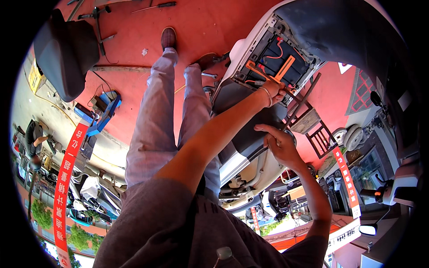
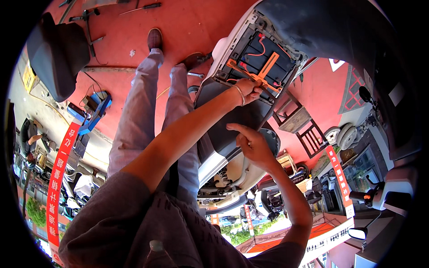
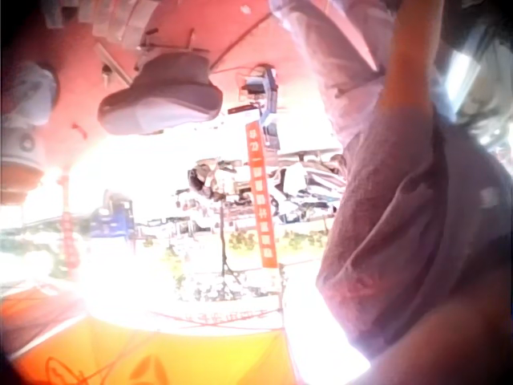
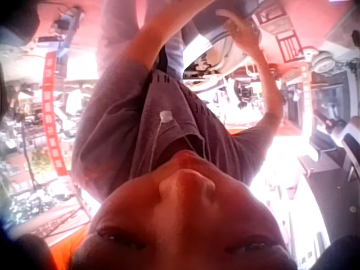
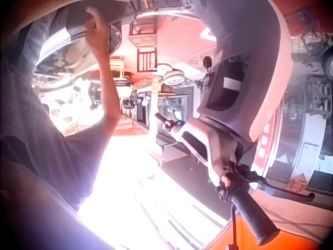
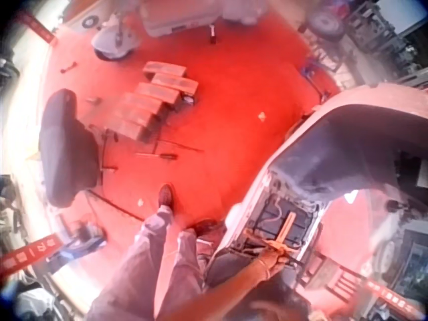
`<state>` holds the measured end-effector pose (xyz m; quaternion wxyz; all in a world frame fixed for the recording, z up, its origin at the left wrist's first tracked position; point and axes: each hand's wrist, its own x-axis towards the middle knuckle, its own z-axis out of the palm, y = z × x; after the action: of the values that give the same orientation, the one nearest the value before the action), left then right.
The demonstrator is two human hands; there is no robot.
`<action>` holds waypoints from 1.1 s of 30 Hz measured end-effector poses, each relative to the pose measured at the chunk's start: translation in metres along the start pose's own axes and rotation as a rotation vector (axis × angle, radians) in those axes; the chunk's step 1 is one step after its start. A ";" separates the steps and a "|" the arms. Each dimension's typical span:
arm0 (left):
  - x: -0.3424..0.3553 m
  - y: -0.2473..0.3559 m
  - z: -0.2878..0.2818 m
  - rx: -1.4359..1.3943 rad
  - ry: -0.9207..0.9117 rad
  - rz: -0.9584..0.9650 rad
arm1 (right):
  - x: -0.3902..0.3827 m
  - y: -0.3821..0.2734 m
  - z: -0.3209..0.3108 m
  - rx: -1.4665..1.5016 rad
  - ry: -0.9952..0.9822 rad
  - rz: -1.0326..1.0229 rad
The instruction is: The person works on the internal components of a white electric scooter with the seat removed. They use a screwdriver to tighten screws on the battery casing and manipulate orange high-voltage cables and connectors within the chassis. The person also handles a black plastic cover and adjusts wiring near the scooter's frame.
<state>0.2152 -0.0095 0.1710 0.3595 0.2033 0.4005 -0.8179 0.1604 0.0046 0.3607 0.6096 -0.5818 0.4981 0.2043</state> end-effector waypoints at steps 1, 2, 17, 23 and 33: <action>0.011 -0.002 -0.008 0.027 -0.015 -0.019 | 0.014 -0.023 -0.010 -0.060 0.016 -0.132; 0.017 -0.005 -0.010 0.053 -0.034 -0.046 | 0.029 -0.027 -0.025 -0.467 0.271 -0.435; 0.002 -0.005 0.001 0.070 0.156 0.111 | 0.043 -0.021 -0.046 -0.218 0.164 -0.164; 0.002 0.001 0.002 0.007 0.195 0.107 | 0.006 0.051 -0.071 -0.499 0.039 0.396; 0.013 0.008 -0.007 -0.002 0.179 0.129 | 0.017 0.049 -0.082 -1.095 0.374 0.083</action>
<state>0.2129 -0.0129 0.1549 0.3743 0.3005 0.4181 -0.7712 0.0964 -0.0641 0.3358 0.1129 -0.8185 0.4416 0.3498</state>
